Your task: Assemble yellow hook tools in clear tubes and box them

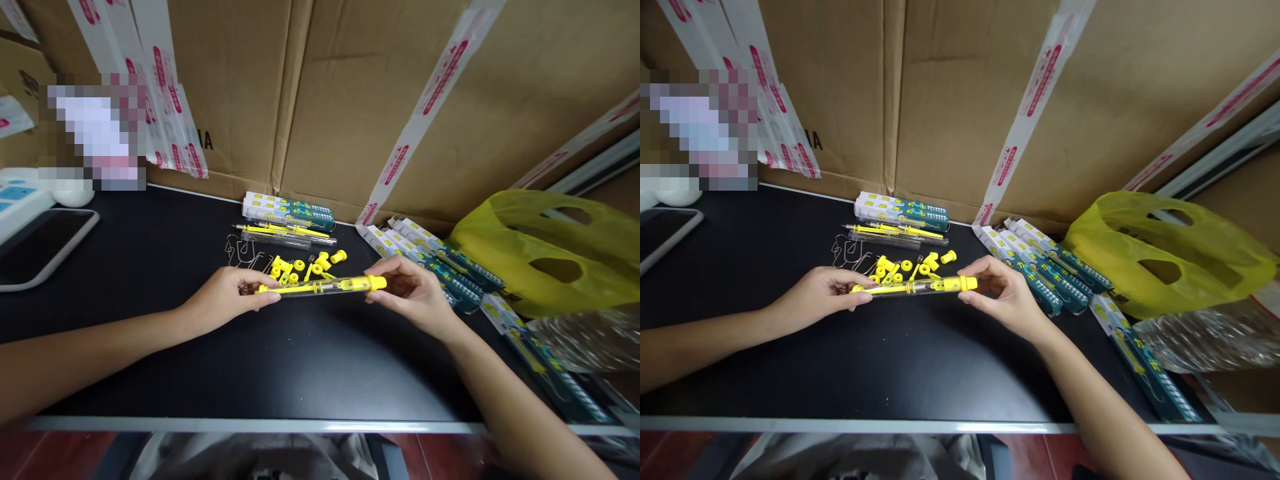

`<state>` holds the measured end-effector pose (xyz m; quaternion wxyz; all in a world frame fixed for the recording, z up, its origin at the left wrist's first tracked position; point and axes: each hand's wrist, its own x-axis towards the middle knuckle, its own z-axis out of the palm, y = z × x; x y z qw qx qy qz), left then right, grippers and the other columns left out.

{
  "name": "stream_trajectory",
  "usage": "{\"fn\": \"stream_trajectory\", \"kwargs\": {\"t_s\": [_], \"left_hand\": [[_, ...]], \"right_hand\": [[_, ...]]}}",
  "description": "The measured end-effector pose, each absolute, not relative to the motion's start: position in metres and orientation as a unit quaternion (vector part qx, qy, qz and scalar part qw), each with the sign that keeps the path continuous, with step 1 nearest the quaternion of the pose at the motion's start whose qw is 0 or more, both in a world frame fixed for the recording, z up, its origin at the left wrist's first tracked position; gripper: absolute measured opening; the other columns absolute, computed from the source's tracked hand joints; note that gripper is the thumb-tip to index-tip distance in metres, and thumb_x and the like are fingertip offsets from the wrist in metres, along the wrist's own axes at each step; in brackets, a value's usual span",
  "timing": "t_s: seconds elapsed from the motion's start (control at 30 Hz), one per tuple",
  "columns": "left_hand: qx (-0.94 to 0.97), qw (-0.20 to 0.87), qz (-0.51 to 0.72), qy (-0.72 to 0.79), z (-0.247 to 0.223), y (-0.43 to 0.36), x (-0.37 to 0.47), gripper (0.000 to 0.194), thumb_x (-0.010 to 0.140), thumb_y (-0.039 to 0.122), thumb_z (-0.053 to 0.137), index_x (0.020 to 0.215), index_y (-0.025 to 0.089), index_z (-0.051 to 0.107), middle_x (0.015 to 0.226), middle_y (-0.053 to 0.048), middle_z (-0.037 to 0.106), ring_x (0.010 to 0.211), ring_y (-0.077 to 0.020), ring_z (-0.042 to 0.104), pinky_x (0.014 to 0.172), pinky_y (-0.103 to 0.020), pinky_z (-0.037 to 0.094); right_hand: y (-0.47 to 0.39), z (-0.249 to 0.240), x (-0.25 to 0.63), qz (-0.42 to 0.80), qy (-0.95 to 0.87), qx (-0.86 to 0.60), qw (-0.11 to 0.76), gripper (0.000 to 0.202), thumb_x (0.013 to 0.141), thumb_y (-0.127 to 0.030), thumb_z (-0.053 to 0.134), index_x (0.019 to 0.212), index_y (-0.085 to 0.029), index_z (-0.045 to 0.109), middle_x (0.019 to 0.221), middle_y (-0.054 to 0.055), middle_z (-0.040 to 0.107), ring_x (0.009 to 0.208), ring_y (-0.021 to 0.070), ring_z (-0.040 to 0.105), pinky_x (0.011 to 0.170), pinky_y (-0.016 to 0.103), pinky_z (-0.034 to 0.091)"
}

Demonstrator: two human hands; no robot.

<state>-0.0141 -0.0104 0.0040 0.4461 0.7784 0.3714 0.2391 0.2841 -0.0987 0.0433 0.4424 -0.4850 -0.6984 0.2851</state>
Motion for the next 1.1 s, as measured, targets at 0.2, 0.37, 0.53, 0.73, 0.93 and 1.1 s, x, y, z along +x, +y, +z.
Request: {"fn": "stream_trajectory", "kwargs": {"t_s": [0.2,0.37,0.53,0.73,0.93,1.1], "left_hand": [[0.779,0.453,0.246,0.357,0.007,-0.009,-0.015,0.036,0.077,0.043,0.063,0.099,0.016,0.070,0.055,0.002,0.062,0.050,-0.0084,0.052,0.046,-0.017,0.038],[0.774,0.468,0.246,0.350,0.009,-0.011,-0.014,0.033,0.077,0.043,0.062,0.095,0.016,0.071,0.057,0.002,0.063,0.049,-0.0074,0.050,0.042,-0.016,0.036],[0.768,0.464,0.265,0.354,0.006,-0.010,-0.014,0.034,0.074,0.042,0.066,0.096,0.016,0.071,0.067,0.000,0.067,0.055,-0.0085,0.054,0.046,-0.017,0.038],[0.780,0.430,0.285,0.354,0.002,-0.008,-0.015,0.034,0.073,0.043,0.067,0.094,0.018,0.072,0.077,-0.001,0.069,0.060,-0.0093,0.054,0.054,-0.019,0.042],[0.801,0.377,0.296,0.358,0.006,-0.013,-0.016,0.034,0.073,0.045,0.067,0.092,0.018,0.073,0.072,0.000,0.068,0.057,-0.0095,0.053,0.051,-0.019,0.040],[0.819,0.344,0.286,0.361,0.012,-0.016,-0.016,0.033,0.075,0.046,0.064,0.091,0.018,0.073,0.069,0.000,0.068,0.055,-0.0097,0.053,0.051,-0.019,0.040]], "right_hand": [[-0.098,0.040,0.284,0.274,-0.705,-0.487,0.436,0.023,0.073,-0.027,0.073,0.093,-0.020,0.062,0.088,0.004,0.062,0.069,0.0132,0.063,0.063,0.025,0.055],[-0.100,0.039,0.284,0.262,-0.700,-0.490,0.449,0.026,0.072,-0.029,0.074,0.094,-0.021,0.062,0.091,0.006,0.062,0.072,0.0153,0.064,0.062,0.026,0.055],[-0.100,0.038,0.283,0.252,-0.702,-0.493,0.447,0.025,0.071,-0.030,0.074,0.092,-0.022,0.063,0.088,0.004,0.063,0.072,0.0155,0.063,0.062,0.027,0.054],[-0.100,0.036,0.279,0.253,-0.702,-0.481,0.460,0.024,0.072,-0.026,0.074,0.093,-0.023,0.063,0.089,0.003,0.062,0.069,0.0133,0.063,0.062,0.025,0.054],[-0.101,0.035,0.275,0.263,-0.693,-0.481,0.468,0.024,0.074,-0.029,0.072,0.093,-0.022,0.061,0.089,0.003,0.060,0.062,0.0120,0.063,0.058,0.025,0.056],[-0.101,0.035,0.277,0.251,-0.696,-0.488,0.462,0.024,0.073,-0.031,0.073,0.093,-0.022,0.061,0.091,0.005,0.062,0.066,0.0137,0.063,0.060,0.027,0.056]]}}
